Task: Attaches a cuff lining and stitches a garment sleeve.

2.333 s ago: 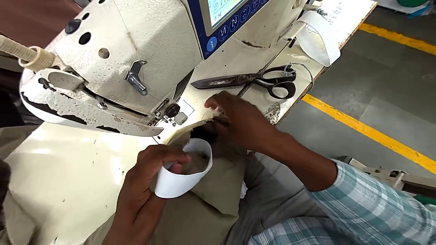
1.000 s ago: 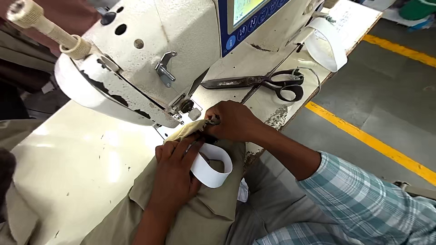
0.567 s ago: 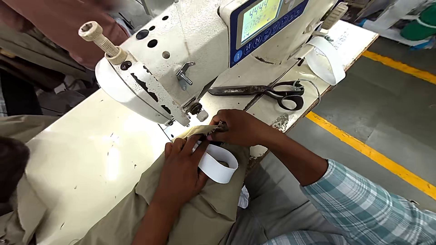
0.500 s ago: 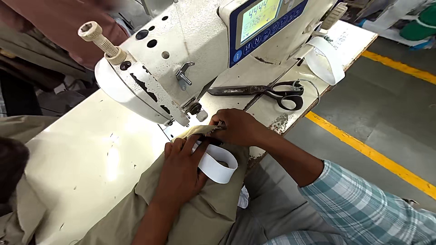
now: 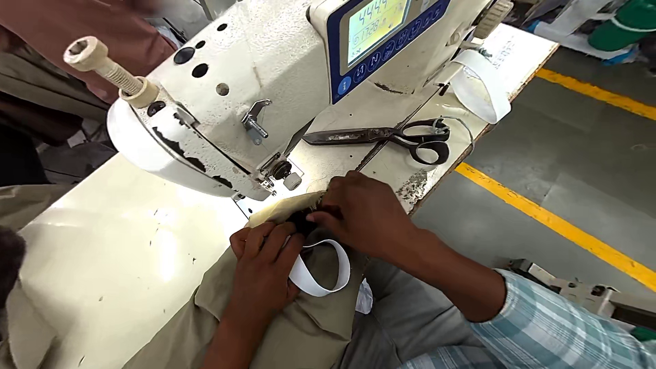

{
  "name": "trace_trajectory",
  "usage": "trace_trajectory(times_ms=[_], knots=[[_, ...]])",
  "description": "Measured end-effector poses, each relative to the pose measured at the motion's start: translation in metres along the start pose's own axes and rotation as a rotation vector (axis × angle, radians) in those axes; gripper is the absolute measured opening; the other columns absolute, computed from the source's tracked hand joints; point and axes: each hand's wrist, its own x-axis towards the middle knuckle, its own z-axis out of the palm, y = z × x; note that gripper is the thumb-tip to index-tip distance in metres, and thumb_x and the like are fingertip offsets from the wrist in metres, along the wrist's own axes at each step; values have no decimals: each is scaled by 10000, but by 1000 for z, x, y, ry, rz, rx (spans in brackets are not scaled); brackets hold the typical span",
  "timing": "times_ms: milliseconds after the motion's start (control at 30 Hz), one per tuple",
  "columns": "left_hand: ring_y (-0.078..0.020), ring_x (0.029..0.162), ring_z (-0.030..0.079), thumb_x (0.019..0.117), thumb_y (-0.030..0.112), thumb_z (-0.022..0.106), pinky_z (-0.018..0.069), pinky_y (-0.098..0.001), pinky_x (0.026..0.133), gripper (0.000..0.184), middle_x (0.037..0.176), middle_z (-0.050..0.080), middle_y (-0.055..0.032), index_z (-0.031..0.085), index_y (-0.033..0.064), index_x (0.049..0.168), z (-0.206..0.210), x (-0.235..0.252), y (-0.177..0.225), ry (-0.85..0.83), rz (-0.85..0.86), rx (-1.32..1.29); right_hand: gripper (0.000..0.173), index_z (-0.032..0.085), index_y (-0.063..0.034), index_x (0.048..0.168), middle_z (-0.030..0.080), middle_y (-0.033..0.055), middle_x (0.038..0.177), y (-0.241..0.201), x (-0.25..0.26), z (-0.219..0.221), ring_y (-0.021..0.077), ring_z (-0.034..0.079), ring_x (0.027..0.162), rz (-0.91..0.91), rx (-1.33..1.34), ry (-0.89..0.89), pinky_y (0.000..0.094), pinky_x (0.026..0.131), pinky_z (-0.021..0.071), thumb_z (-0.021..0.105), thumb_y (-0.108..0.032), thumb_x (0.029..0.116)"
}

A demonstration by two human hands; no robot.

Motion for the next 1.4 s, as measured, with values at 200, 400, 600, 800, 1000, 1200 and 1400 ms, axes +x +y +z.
trace_trajectory(times_ms=[200,400,600,800,1000,1200,1400], knots=[[-233,1007,589,970,284,446,320,-461,907,272,1043,653,-76,707,213,1001,-1,-2,2,38,-15,12,193,711,-160,794,583,-19,760,-2,5,16,176,603,769,26,81,-42,348,600,478,739,-319,901],[-223,980,596,930,272,487,350,-478,884,291,1020,654,-56,768,241,1000,-4,0,1,-40,-101,-114,158,701,-180,783,569,-29,766,5,6,14,156,594,776,81,115,-76,345,605,458,718,-289,896],[-89,1008,639,817,132,551,502,-376,871,78,1061,688,67,567,196,775,-23,19,-9,-120,-327,-473,116,726,-188,893,638,-27,824,10,7,16,165,634,825,104,214,-69,382,679,518,790,-283,876],[-96,1020,593,949,154,448,535,-307,856,375,1093,614,32,710,177,1215,-29,20,-15,-227,-259,-460,122,762,-231,944,636,-19,844,8,6,17,182,631,832,89,289,-55,401,683,521,751,-135,869],[-241,1073,655,822,210,570,443,-528,882,217,1116,729,26,754,207,936,-23,28,-17,-274,14,-116,124,780,-255,981,650,1,909,9,7,13,198,641,890,48,228,-136,414,730,535,717,-167,920],[-261,946,641,862,66,667,418,-508,812,247,977,709,-1,784,191,1039,-31,45,-12,-389,169,48,157,783,-259,1003,645,-19,912,15,3,8,169,636,886,-35,154,-168,362,701,534,630,-293,1002],[-242,887,639,926,31,591,431,-451,778,260,1040,729,-23,770,139,1081,-29,46,-16,-355,328,114,77,790,-256,960,683,-33,952,20,4,5,158,667,898,-7,211,-191,411,711,556,743,-237,903]])
